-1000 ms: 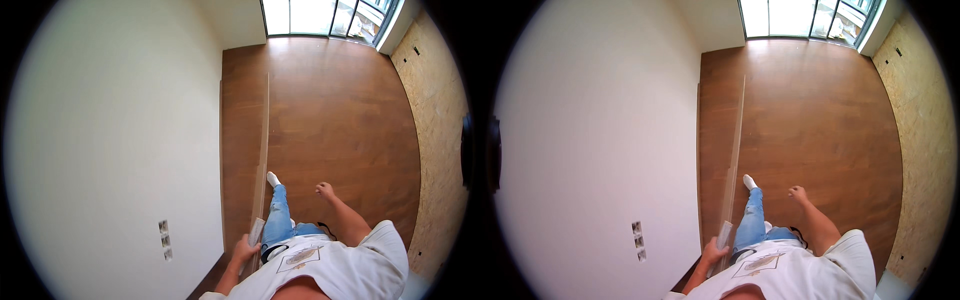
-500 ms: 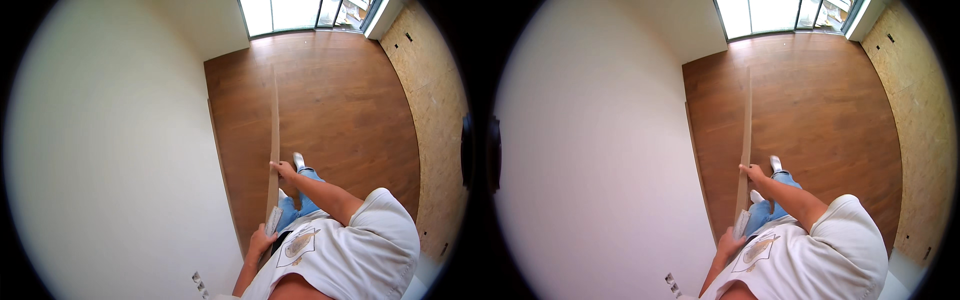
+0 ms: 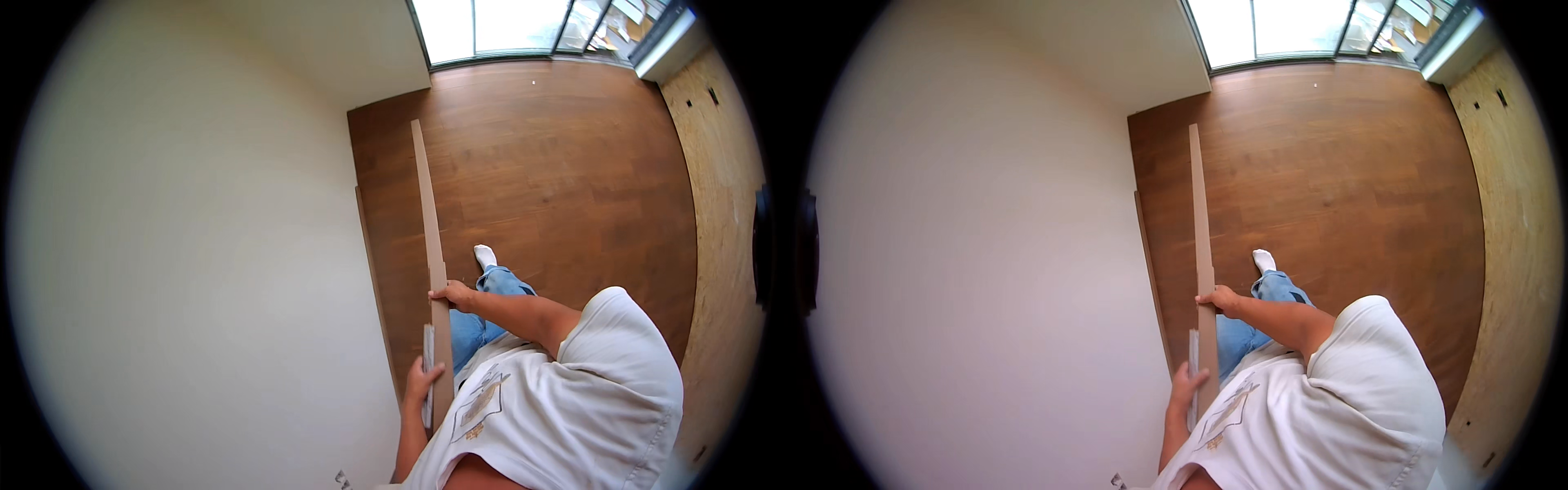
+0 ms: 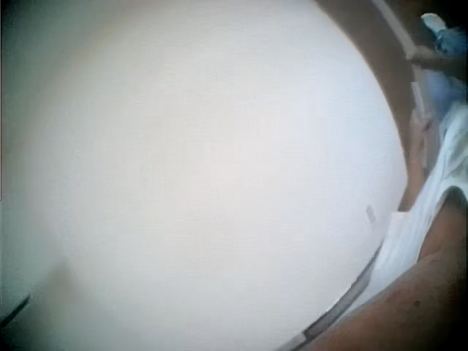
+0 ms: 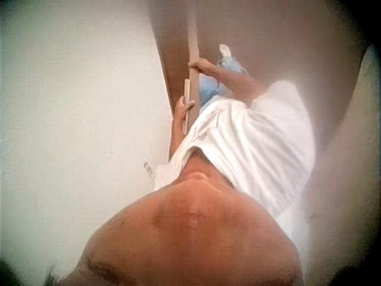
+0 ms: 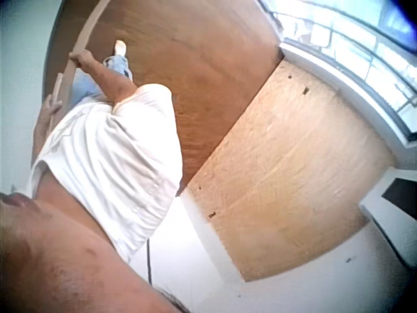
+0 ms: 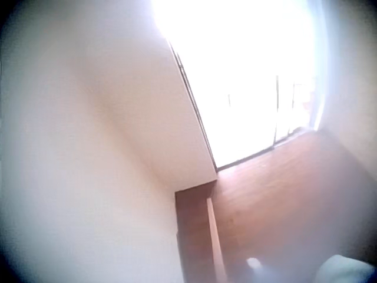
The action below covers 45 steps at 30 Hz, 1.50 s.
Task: The person cuts wood strips using a miter saw, carries the cut pieces into a room with wood flooring, and positions them against the wall base, marking measurements with a pencil.
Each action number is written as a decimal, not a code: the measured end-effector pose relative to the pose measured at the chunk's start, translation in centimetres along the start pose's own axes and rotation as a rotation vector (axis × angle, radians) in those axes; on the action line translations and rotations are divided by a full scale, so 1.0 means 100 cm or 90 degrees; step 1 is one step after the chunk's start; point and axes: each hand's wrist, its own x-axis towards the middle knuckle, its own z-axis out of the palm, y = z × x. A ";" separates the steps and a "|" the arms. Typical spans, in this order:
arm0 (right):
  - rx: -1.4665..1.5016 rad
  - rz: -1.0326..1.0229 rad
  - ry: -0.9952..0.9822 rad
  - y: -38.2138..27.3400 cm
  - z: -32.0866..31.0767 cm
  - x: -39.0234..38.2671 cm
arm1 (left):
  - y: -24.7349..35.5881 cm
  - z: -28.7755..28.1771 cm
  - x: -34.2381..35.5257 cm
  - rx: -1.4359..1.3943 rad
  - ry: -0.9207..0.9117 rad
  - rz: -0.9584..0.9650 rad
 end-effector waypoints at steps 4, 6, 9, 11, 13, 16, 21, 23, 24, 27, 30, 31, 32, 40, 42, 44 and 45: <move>0.057 0.021 -0.122 -0.059 0.003 0.022 | 0.058 -0.002 0.081 -0.145 -0.039 -0.009; 0.054 0.008 -0.141 -0.076 0.001 0.042 | 0.084 -0.002 0.109 -0.152 -0.027 -0.001; 0.058 0.027 -0.156 -0.107 0.004 0.072 | 0.113 -0.010 0.137 -0.092 0.024 0.035; -0.005 0.062 -0.130 -0.136 0.018 0.090 | 0.124 -0.022 0.161 -0.036 0.084 0.074; -0.121 0.099 -0.087 -0.164 0.037 0.120 | 0.138 -0.044 0.177 0.033 0.105 0.050; -0.285 0.126 -0.020 -0.191 0.040 0.156 | 0.162 -0.060 0.190 0.182 0.118 -0.023; -0.496 0.017 0.018 -0.233 0.053 0.280 | 0.136 -0.096 0.243 0.360 0.137 -0.130; -0.593 0.017 0.081 -0.253 0.049 0.329 | 0.117 -0.100 0.274 0.382 0.173 -0.148; -0.729 -0.040 0.017 -0.251 0.038 0.359 | 0.103 -0.099 0.286 0.393 0.191 -0.160; -1.107 -0.227 -0.138 -0.264 0.004 0.476 | 0.073 -0.111 0.339 0.455 0.173 -0.194; -1.360 -0.335 -0.210 -0.268 -0.036 0.582 | -0.010 -0.103 0.371 0.482 0.205 -0.185; -1.398 -0.338 -0.245 -0.284 -0.040 0.615 | -0.041 -0.097 0.388 0.482 0.240 -0.180; -1.440 -0.338 -0.271 -0.306 -0.049 0.646 | -0.068 -0.098 0.408 0.480 0.243 -0.177; -1.152 -0.140 0.049 -0.363 -0.030 0.814 | -0.286 -0.099 0.544 0.565 0.282 -0.237; -1.189 -0.208 0.015 -0.388 -0.052 0.865 | -0.294 -0.118 0.598 0.562 0.276 -0.218; -1.186 -0.324 0.004 -0.403 -0.065 0.902 | -0.331 -0.136 0.653 0.586 0.385 -0.081; -1.145 -0.485 0.019 -0.398 -0.073 0.917 | -0.341 -0.143 0.675 0.556 0.386 -0.102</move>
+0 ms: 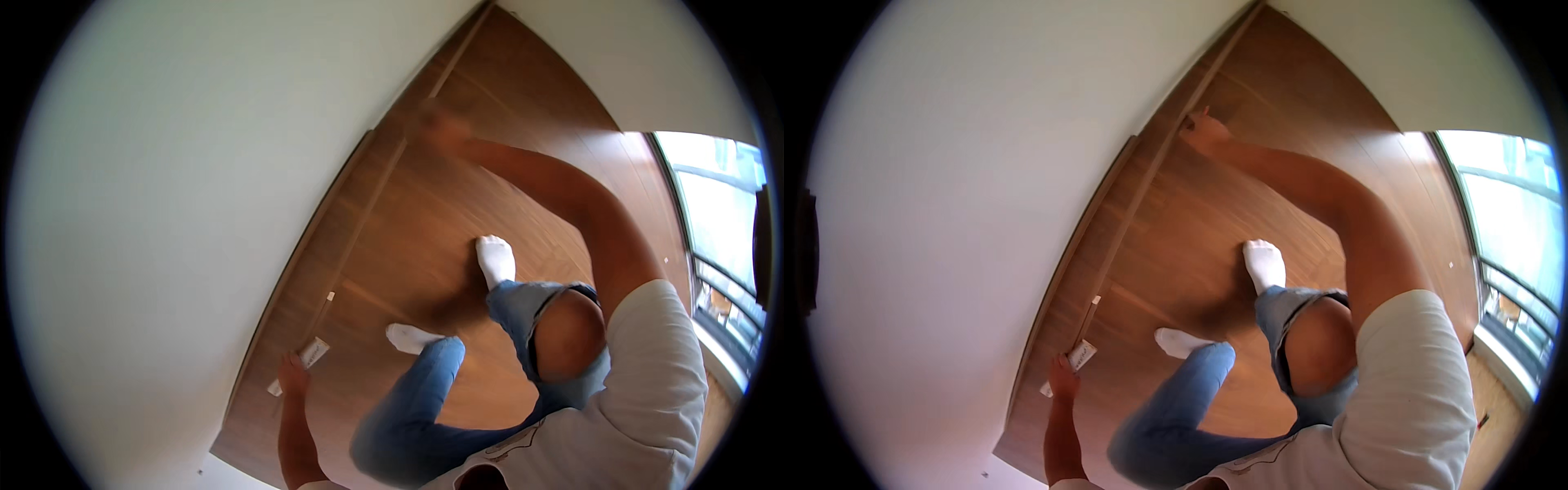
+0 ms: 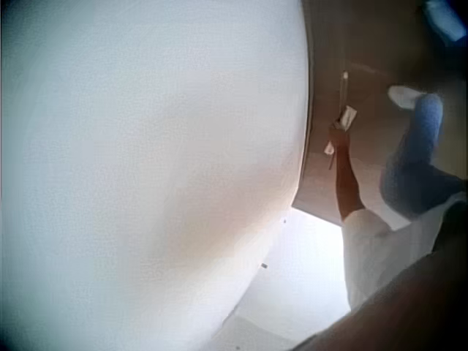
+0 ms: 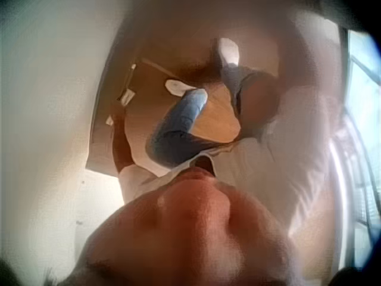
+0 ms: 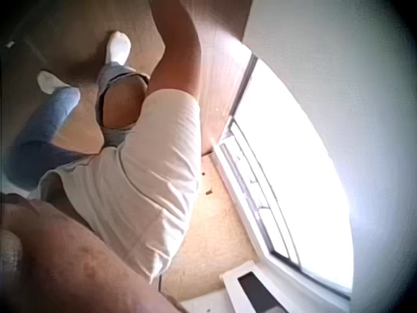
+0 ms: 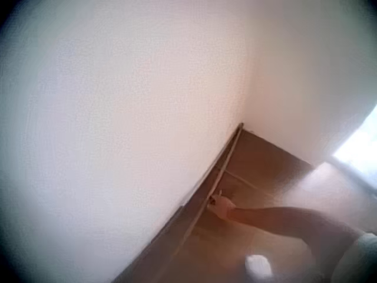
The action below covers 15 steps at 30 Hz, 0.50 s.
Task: The person cuts wood strips using a miter saw, carries the cut pieces into a room with wood flooring, and positions them against the wall base, marking measurements with a pencil.
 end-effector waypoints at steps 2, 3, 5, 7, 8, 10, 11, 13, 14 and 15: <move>0.117 0.031 -0.043 -0.010 0.013 0.015 | -0.019 0.015 0.016 -0.006 -0.027 -0.054; 0.204 0.088 -0.117 -0.025 0.013 0.019 | -0.029 0.020 0.015 0.005 -0.036 -0.082; 0.239 0.081 -0.116 -0.020 0.016 0.019 | -0.024 0.028 0.019 0.016 -0.042 -0.107; 0.234 0.063 -0.070 -0.015 0.023 0.016 | -0.026 0.029 0.029 0.038 -0.022 -0.114; 0.210 0.049 -0.036 -0.015 0.025 0.014 | -0.029 0.031 0.032 0.054 0.029 -0.097; 0.191 0.031 0.024 -0.019 0.030 0.009 | -0.035 0.029 0.039 0.087 0.129 -0.060; 0.196 0.028 0.050 -0.024 0.032 0.005 | -0.037 0.025 0.043 0.082 0.110 -0.079; 0.212 0.017 0.077 -0.032 0.036 -0.002 | -0.035 0.018 0.048 0.067 0.071 -0.114; 0.224 0.008 0.078 -0.035 0.038 -0.004 | -0.035 0.017 0.047 0.071 0.075 -0.113; 0.236 0.001 0.079 -0.037 0.038 -0.007 | -0.036 0.016 0.046 0.075 0.080 -0.111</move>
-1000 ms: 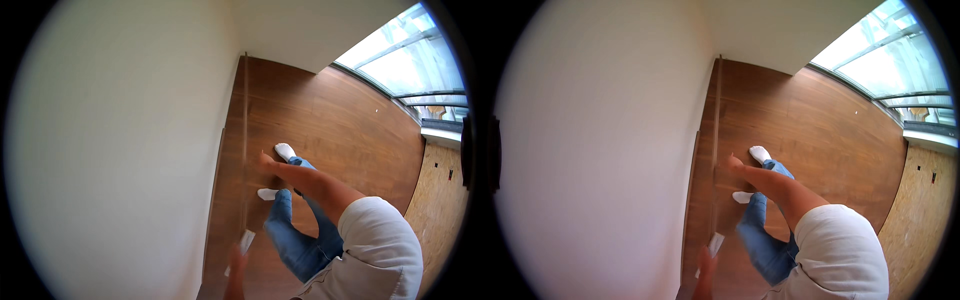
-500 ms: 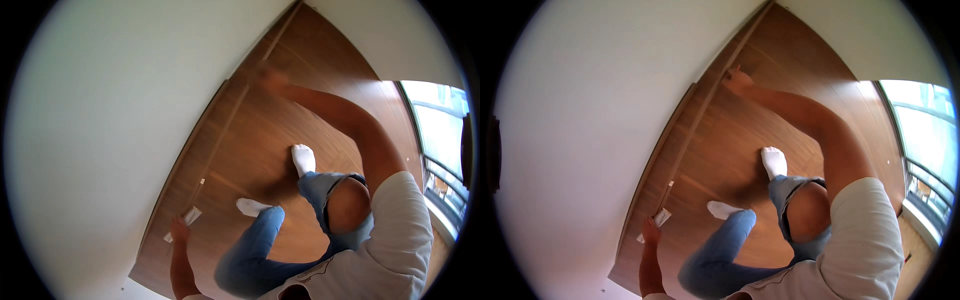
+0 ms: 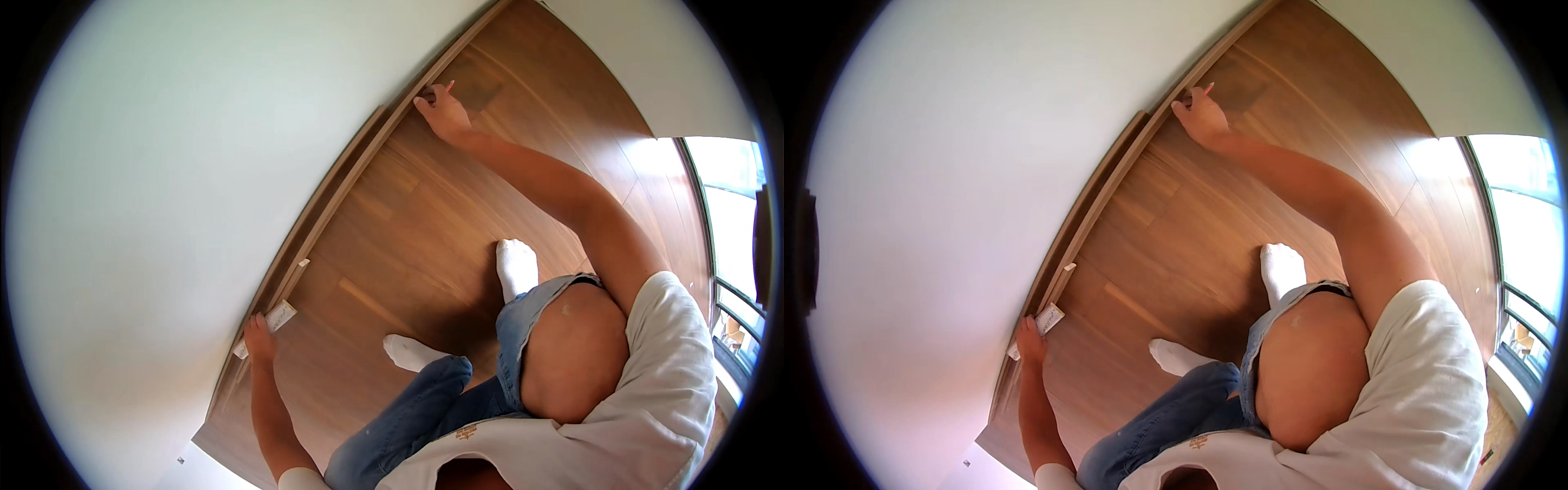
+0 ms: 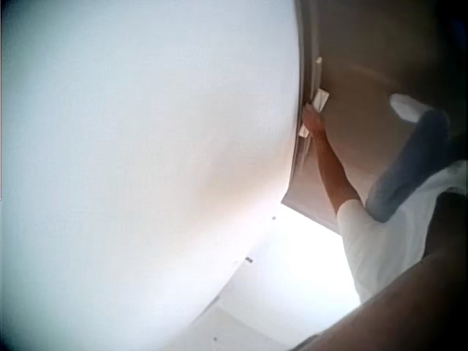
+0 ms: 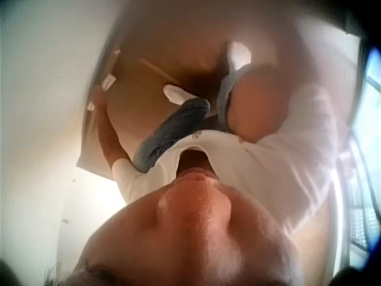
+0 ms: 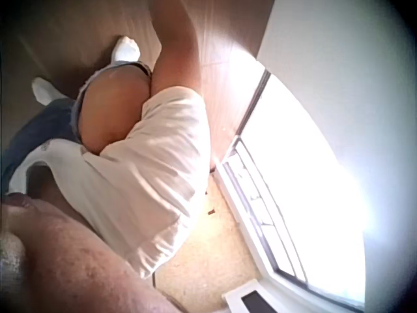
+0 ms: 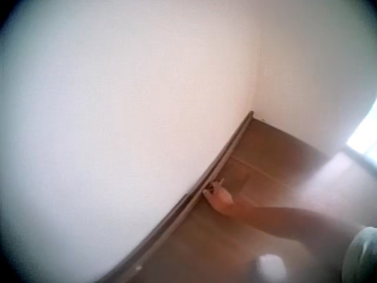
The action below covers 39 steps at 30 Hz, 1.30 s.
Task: The person cuts wood strips using a miter saw, carries the cut pieces into a room with wood flooring, and positions them against the wall base, marking measurements with a pencil.
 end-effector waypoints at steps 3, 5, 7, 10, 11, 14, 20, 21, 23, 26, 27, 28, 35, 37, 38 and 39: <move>0.028 -0.036 -0.005 0.009 -0.003 -0.008 | 0.006 -0.001 0.003 -0.006 0.000 0.012; 0.027 -0.061 -0.029 0.012 -0.006 -0.016 | 0.007 -0.001 0.002 -0.011 0.002 0.015; 0.007 -0.076 -0.049 0.013 -0.009 -0.025 | 0.007 0.003 -0.001 -0.015 0.013 0.017; -0.035 -0.093 -0.065 0.015 -0.012 -0.042 | 0.012 0.001 0.002 -0.029 0.015 0.007; -0.037 -0.104 -0.064 0.017 -0.012 -0.049 | 0.013 0.002 0.002 -0.027 0.019 0.003; -0.027 -0.134 -0.053 0.026 -0.010 -0.061 | 0.019 0.001 0.005 -0.033 0.036 0.000; 0.062 -0.103 -0.065 0.015 0.010 -0.062 | 0.060 -0.017 0.023 -0.022 0.088 0.008; 0.080 -0.094 -0.064 0.011 0.015 -0.060 | 0.067 -0.021 0.026 -0.020 0.084 0.006; 0.070 -0.094 -0.048 0.006 0.026 -0.057 | 0.071 -0.024 0.027 -0.016 0.084 0.001; 0.065 -0.088 -0.046 0.002 0.034 -0.057 | 0.067 -0.019 0.024 -0.012 0.095 -0.015; 0.065 -0.085 -0.050 0.001 0.036 -0.057 | 0.065 -0.014 0.023 -0.011 0.101 -0.025; 0.058 -0.094 -0.040 0.002 0.038 -0.057 | 0.065 -0.011 0.023 -0.012 0.107 -0.034; 0.044 -0.123 -0.016 0.008 0.044 -0.054 | 0.076 -0.010 0.029 -0.009 0.131 -0.102; 0.046 -0.123 -0.021 0.007 0.046 -0.052 | 0.080 -0.010 0.030 -0.008 0.146 -0.112; 0.050 -0.122 -0.025 0.006 0.046 -0.051 | 0.080 -0.009 0.033 -0.003 0.174 -0.083; 0.054 -0.121 -0.029 0.005 0.046 -0.051 | 0.080 -0.006 0.036 0.003 0.202 -0.054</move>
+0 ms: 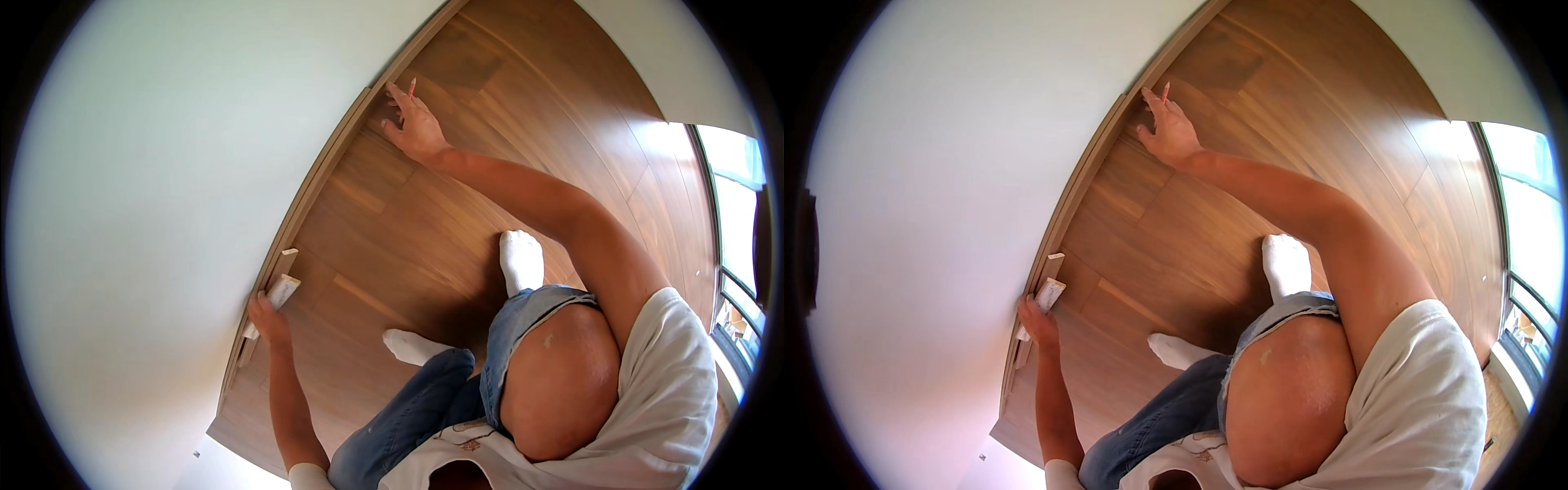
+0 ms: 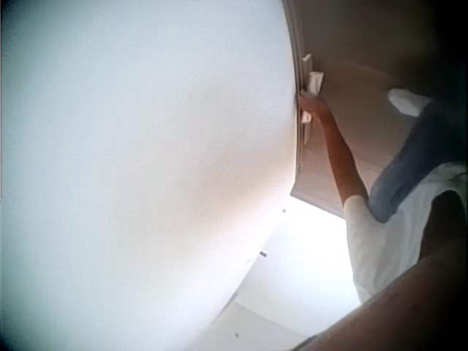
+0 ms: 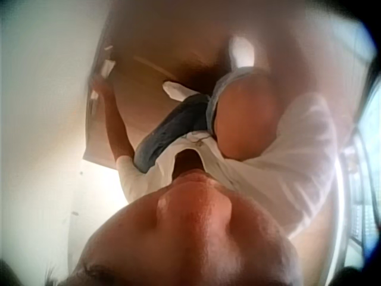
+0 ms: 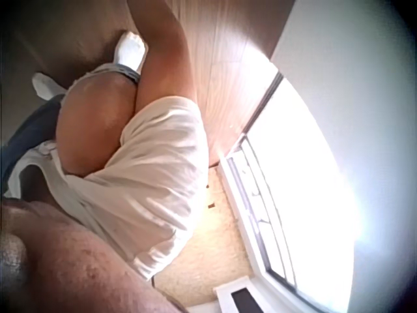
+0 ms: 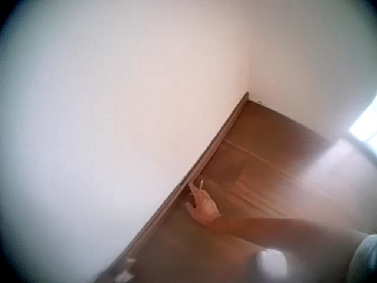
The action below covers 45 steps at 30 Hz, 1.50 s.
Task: The person cuts wood strips using a miter saw, carries the cut pieces into a room with wood flooring, and positions them against the wall base, marking measurements with a pencil.
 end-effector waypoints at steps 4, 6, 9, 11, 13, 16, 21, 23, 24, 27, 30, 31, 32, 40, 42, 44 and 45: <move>-0.008 0.002 -0.008 -0.001 0.001 -0.001 | 0.016 -0.001 0.017 -0.063 0.010 0.052; -0.015 -0.010 -0.005 0.001 0.000 0.002 | 0.033 0.000 0.034 -0.083 0.033 0.109; -0.040 -0.013 -0.009 0.003 -0.003 0.003 | 0.077 -0.014 0.058 -0.094 -0.011 0.153; -0.053 -0.046 0.014 0.006 0.001 0.000 | 0.098 -0.030 0.079 -0.085 -0.027 0.186; -0.054 -0.103 0.038 0.020 0.001 0.004 | 0.131 -0.032 0.095 -0.081 0.007 0.230; 0.047 0.045 -0.096 -0.007 -0.004 -0.001 | 0.147 -0.032 0.108 -0.086 0.026 0.210; 0.062 0.014 -0.043 -0.007 -0.022 -0.003 | 0.179 -0.055 0.118 -0.092 -0.013 0.199; 0.056 0.025 -0.014 -0.007 -0.026 0.003 | 0.181 -0.059 0.116 -0.093 -0.010 0.194; 0.043 0.036 0.010 -0.006 -0.029 0.007 | 0.182 -0.061 0.117 -0.099 -0.005 0.203; -0.019 0.048 0.102 0.001 -0.030 0.023 | 0.188 -0.067 0.118 -0.100 -0.023 0.198; -0.004 0.056 0.087 -0.006 -0.034 0.034 | 0.181 -0.056 0.115 -0.071 0.019 0.199; 0.014 0.060 0.055 -0.008 -0.037 0.033 | 0.180 -0.051 0.114 -0.078 0.039 0.204; -0.036 0.030 0.059 -0.002 -0.037 0.032 | 0.180 -0.048 0.114 -0.080 0.051 0.201; 0.296 0.086 -0.081 -0.028 -0.094 0.032 | 0.177 -0.038 0.110 -0.044 0.031 0.161; 0.301 0.022 -0.160 -0.039 -0.099 0.037 | 0.178 -0.047 0.107 -0.054 -0.009 0.132; 0.265 -0.001 -0.207 -0.044 -0.095 0.044 | 0.180 -0.046 0.107 -0.044 -0.034 0.120; 0.223 0.005 -0.218 -0.048 -0.088 0.046 | 0.181 -0.046 0.106 -0.052 -0.045 0.113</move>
